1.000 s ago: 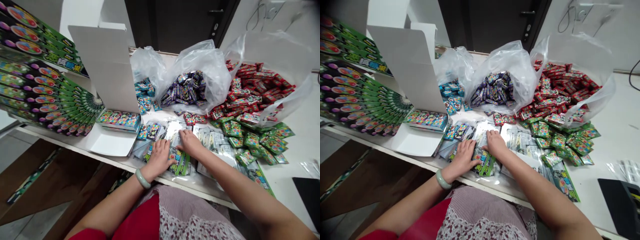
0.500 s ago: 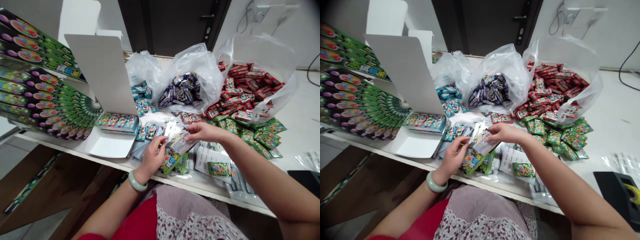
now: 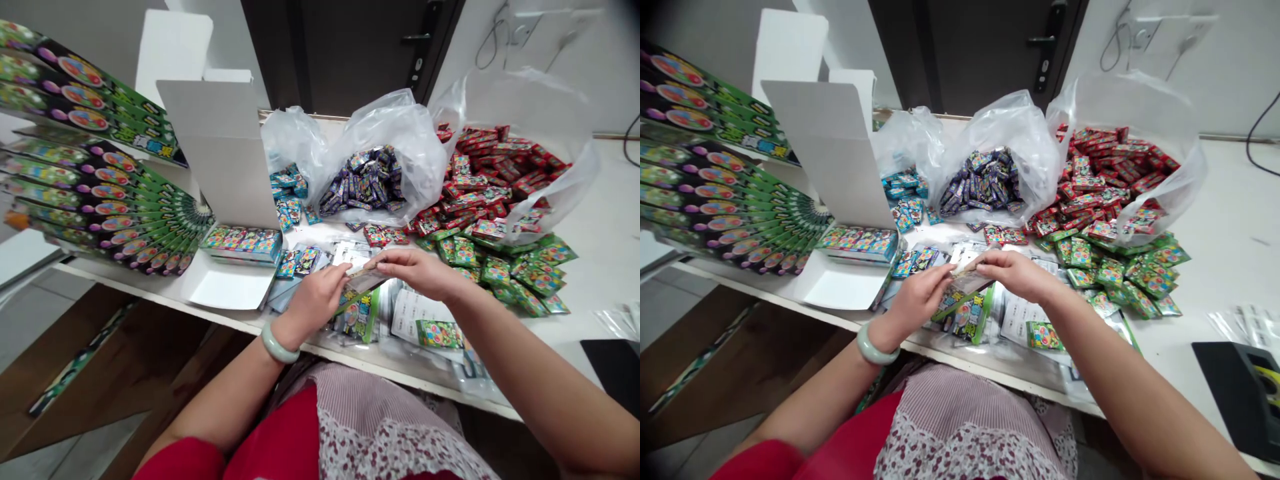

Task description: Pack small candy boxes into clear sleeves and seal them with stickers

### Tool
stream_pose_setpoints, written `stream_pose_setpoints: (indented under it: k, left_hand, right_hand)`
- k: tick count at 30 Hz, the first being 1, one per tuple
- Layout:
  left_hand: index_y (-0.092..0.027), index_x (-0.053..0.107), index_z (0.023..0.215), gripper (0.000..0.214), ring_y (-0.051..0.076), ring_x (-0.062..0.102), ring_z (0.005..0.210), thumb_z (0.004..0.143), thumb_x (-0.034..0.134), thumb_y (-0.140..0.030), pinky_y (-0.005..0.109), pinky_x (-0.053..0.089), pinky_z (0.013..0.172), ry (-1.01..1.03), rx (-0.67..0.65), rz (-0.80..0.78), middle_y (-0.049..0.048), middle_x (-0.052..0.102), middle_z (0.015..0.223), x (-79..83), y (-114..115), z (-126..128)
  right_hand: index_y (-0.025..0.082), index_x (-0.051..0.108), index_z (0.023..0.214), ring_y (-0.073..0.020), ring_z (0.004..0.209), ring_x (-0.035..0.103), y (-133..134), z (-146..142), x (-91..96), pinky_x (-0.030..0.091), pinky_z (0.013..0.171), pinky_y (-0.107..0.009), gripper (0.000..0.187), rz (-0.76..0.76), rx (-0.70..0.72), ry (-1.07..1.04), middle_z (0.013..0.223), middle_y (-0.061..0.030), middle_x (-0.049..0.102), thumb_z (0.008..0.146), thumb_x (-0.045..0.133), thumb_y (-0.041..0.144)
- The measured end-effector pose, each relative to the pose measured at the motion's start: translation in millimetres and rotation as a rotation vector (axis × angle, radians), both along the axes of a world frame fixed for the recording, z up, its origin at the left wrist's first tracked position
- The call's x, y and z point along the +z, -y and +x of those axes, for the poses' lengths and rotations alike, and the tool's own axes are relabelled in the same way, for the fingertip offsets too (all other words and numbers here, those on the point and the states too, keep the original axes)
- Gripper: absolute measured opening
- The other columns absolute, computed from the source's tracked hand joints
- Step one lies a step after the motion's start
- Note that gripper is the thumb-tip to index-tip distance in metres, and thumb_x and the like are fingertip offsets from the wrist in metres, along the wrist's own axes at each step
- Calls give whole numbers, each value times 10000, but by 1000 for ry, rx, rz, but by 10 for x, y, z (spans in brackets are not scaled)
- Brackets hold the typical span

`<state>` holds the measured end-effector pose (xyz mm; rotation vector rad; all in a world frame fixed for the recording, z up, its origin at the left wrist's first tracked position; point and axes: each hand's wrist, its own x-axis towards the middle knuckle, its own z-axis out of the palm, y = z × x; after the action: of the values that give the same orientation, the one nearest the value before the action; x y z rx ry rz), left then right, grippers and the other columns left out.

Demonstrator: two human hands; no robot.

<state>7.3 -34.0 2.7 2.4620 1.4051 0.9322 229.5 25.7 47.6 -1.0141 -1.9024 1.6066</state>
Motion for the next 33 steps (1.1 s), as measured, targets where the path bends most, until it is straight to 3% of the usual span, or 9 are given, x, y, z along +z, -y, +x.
stream_pose_setpoints:
  k: [3,7,13,17,20,23,26,30,33]
  left_hand:
    - [-153,504,1264,310,255,666,1004,968,416,-188,413,552,844,0,5,-15,154,673,1121,-41,-11,0]
    - [-123,436,1332,376,286,614,1100,971,421,-228,461,518,908,-103,7,-22,187,624,1196,-21,5,26]
    - [-138,567,1205,287,249,675,927,945,463,-201,383,541,807,-31,44,-49,143,693,1056,31,-44,-13]
    - [-184,664,1078,228,202,682,895,898,524,-186,309,525,809,271,91,-191,69,729,1007,13,-93,-99]
    - [-172,693,1026,214,193,671,872,850,600,-253,292,521,779,595,228,-347,53,736,978,13,-102,-141]
    - [-148,700,1005,270,188,657,841,772,689,-285,294,513,761,869,249,-500,59,734,966,40,-109,-101]
    - [-136,703,950,270,171,649,789,723,738,-277,292,508,750,1081,162,-661,55,732,918,49,-146,6]
    - [-143,680,953,325,162,653,745,706,763,-337,294,513,735,1320,46,-858,46,723,878,-21,-195,61]
    - [-152,672,975,343,148,647,793,682,797,-282,252,503,735,1213,37,-905,32,717,887,-119,-142,-16]
  right_hand:
    - [218,714,885,-165,868,606,2,-40,-21,468,856,-336,172,29,-57,10,902,-15,695,836,577,310]
    - [194,713,846,-162,824,604,-48,-46,-79,470,827,-335,175,-116,-80,-30,871,-26,695,793,632,339]
    - [164,712,836,-174,782,622,-102,-117,-119,474,828,-369,290,-280,-72,-153,846,-51,705,724,709,430]
    - [203,709,849,-232,921,628,-16,-176,-93,463,911,-444,219,116,-209,-68,928,-68,702,795,640,404]
    - [254,630,1161,-266,1232,501,120,-181,-159,374,1054,-471,380,443,-481,-86,1289,-97,590,792,664,338]
    - [290,513,1290,-263,1257,501,264,-228,-337,435,1010,-469,544,198,-382,-210,1351,-98,555,775,678,353]
    - [257,613,1083,-238,1027,638,344,-308,-497,513,890,-430,360,-152,-219,-307,1083,-71,693,757,679,394]
    - [218,634,818,-157,687,620,314,-298,-541,523,676,-330,260,-251,-374,-281,742,0,667,690,736,419]
    - [207,610,752,-128,628,583,255,-222,-528,504,641,-298,310,-265,-518,-305,671,29,632,626,776,437]
